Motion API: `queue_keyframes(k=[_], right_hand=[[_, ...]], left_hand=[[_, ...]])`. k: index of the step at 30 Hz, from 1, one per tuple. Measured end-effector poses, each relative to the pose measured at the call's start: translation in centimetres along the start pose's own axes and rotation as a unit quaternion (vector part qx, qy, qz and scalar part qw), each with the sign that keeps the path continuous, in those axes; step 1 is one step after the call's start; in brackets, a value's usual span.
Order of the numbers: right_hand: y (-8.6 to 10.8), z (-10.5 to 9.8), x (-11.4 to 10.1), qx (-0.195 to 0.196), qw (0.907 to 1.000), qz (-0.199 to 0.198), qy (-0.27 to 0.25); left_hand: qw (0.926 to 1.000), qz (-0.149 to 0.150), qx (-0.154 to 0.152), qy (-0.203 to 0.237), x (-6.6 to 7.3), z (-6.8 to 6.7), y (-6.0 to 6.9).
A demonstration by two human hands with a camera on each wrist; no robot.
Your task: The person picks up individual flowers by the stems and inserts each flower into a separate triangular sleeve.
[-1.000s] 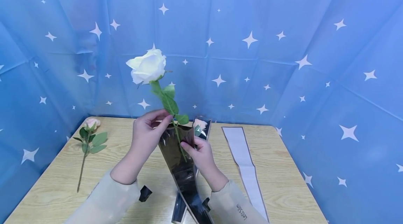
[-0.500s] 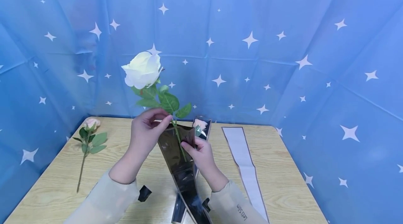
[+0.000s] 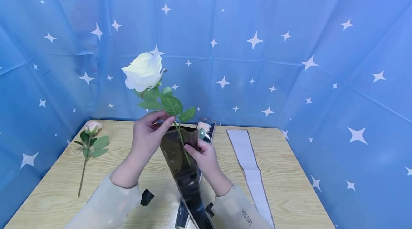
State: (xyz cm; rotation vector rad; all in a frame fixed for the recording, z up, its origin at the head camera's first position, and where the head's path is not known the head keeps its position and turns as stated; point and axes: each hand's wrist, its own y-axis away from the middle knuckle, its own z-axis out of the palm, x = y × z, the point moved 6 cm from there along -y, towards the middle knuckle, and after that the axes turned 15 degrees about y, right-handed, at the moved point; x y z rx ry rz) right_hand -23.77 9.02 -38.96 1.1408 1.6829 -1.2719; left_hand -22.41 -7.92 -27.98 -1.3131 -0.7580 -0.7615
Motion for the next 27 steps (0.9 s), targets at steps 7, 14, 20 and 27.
queue_keyframes(k=[7,14,20,27], right_hand=[[0.0,0.0,-0.2,-0.001,1.0000,-0.002,-0.009],[0.0,0.0,-0.4,-0.011,0.9998,-0.001,-0.018],[0.0,-0.1,0.0,-0.005,0.9996,0.004,-0.028],[0.0,-0.4,0.1,0.011,0.9974,0.029,-0.065]], left_hand=[[0.9980,0.020,-0.024,-0.056,0.6,0.5,0.1],[0.9900,0.032,-0.062,-0.122,0.7,0.9,0.2],[0.9882,0.024,-0.079,-0.129,0.7,1.0,0.3],[0.9855,0.012,-0.089,-0.144,0.6,0.9,0.5]])
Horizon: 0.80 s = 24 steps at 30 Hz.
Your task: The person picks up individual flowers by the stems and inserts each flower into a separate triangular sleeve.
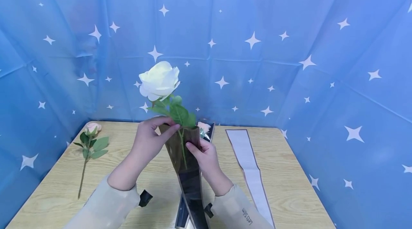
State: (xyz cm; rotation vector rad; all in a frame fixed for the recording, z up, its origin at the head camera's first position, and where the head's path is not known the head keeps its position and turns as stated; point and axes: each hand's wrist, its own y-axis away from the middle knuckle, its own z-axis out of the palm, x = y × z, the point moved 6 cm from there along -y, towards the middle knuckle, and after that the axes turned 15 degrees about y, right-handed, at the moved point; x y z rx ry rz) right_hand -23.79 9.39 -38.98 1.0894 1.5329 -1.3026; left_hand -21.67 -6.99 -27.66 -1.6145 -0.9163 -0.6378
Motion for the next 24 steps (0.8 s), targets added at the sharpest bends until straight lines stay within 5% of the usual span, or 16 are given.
queue_keyframes(k=[7,17,24], right_hand=[[0.0,0.1,0.1,-0.003,0.9999,0.006,-0.012],[0.2,0.0,-0.1,0.021,0.9984,-0.002,-0.052],[0.2,-0.2,-0.2,0.046,0.9965,-0.006,-0.069]], left_hand=[[1.0000,0.004,-0.008,0.001,-0.1,0.2,0.1],[0.9969,0.073,-0.016,-0.024,0.8,0.4,0.2],[0.9965,0.068,0.049,-0.005,0.8,-0.4,0.2]])
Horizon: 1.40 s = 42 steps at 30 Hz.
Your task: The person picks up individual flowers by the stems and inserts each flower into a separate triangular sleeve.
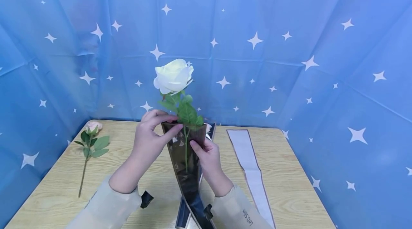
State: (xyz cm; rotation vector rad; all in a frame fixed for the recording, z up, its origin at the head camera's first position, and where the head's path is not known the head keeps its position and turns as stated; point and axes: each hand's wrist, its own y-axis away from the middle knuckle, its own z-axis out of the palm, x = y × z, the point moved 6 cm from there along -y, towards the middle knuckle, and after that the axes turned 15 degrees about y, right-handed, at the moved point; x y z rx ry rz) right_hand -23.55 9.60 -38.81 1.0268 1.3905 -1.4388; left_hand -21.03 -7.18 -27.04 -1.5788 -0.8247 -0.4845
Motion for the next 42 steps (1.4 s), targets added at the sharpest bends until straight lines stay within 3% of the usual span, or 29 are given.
queue_keyframes(k=[3,7,12,19,22,25,28,31,37,42], right_hand=[[0.0,-0.1,-0.1,0.000,1.0000,-0.004,0.004],[-0.1,-0.1,-0.3,-0.006,0.9997,-0.020,0.008],[0.0,0.0,-0.5,-0.011,0.9990,-0.040,0.016],[0.1,-0.1,-0.7,-0.014,0.9973,-0.060,0.039],[0.2,-0.1,-0.7,-0.020,0.9954,-0.079,0.051],[0.2,0.0,-0.7,-0.027,0.9934,-0.095,0.058],[0.2,0.0,-0.6,-0.027,0.9929,-0.098,0.061],[0.1,0.0,-0.5,-0.019,0.9935,-0.089,0.068],[-0.1,0.1,-0.4,-0.013,0.9958,-0.058,0.071],[-0.1,0.1,-0.2,-0.015,0.9971,-0.035,0.066]], left_hand=[[0.9981,0.010,0.050,0.034,0.0,-0.7,-0.1],[0.9932,0.026,0.092,0.066,0.4,-1.4,-0.4],[0.9826,-0.050,0.107,0.144,-0.7,-1.7,-1.0],[0.9538,-0.161,0.140,0.211,-2.6,-2.0,-1.1],[0.9425,-0.183,0.152,0.235,-2.9,-2.1,-1.1],[0.9394,-0.187,0.156,0.241,-3.0,-2.3,-1.0],[0.9436,-0.178,0.155,0.232,-3.0,-2.4,-1.0],[0.9565,-0.157,0.145,0.198,-2.6,-2.4,-1.0],[0.9841,-0.108,0.109,0.090,-1.2,-2.1,-1.0],[0.9927,-0.077,0.070,0.060,-0.3,-1.5,-0.8]])
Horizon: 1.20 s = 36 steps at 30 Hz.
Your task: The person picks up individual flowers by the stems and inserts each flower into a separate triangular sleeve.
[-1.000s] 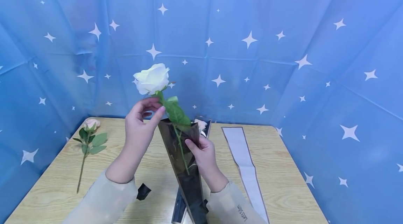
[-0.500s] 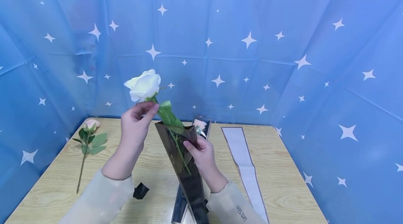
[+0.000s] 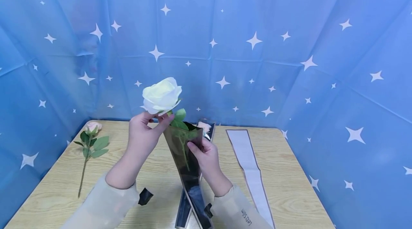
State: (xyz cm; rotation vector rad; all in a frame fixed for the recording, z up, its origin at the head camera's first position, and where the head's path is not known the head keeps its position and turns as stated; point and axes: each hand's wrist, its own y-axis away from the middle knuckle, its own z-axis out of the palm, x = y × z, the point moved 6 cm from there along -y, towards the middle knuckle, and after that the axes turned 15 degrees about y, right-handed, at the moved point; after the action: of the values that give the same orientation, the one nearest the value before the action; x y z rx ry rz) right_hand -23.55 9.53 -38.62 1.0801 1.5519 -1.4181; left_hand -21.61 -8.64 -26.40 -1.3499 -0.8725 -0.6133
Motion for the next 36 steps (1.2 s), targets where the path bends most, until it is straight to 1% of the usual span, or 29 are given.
queue_keyframes(k=[3,9,17,19,23,27,32,36], right_hand=[[0.05,-0.08,-0.11,-0.002,1.0000,0.005,0.000],[0.03,-0.12,-0.30,-0.002,0.9999,0.011,-0.007],[-0.07,-0.05,-0.45,-0.001,0.9999,0.015,-0.006],[-0.09,-0.05,-0.50,0.003,0.9999,0.015,-0.008],[-0.11,-0.06,-0.47,0.008,0.9995,0.018,-0.027],[-0.11,-0.07,-0.36,0.006,0.9990,0.021,-0.038],[-0.06,0.00,-0.32,0.006,0.9994,0.021,-0.028],[-0.01,0.15,-0.34,0.004,0.9997,0.017,-0.019]], left_hand=[[0.9999,0.006,-0.011,0.004,0.15,0.29,0.12],[0.9998,0.011,-0.016,0.003,0.23,0.55,0.29],[0.9992,0.013,-0.036,-0.012,0.33,0.83,0.47],[0.9991,0.012,-0.036,-0.018,0.37,0.84,0.49],[0.9988,0.011,-0.037,-0.029,0.51,0.78,0.55],[0.9987,0.008,-0.041,-0.029,0.53,0.67,0.53],[0.9995,-0.002,-0.030,-0.014,0.46,0.43,0.27],[0.9995,-0.007,-0.023,-0.019,0.48,0.27,0.06]])
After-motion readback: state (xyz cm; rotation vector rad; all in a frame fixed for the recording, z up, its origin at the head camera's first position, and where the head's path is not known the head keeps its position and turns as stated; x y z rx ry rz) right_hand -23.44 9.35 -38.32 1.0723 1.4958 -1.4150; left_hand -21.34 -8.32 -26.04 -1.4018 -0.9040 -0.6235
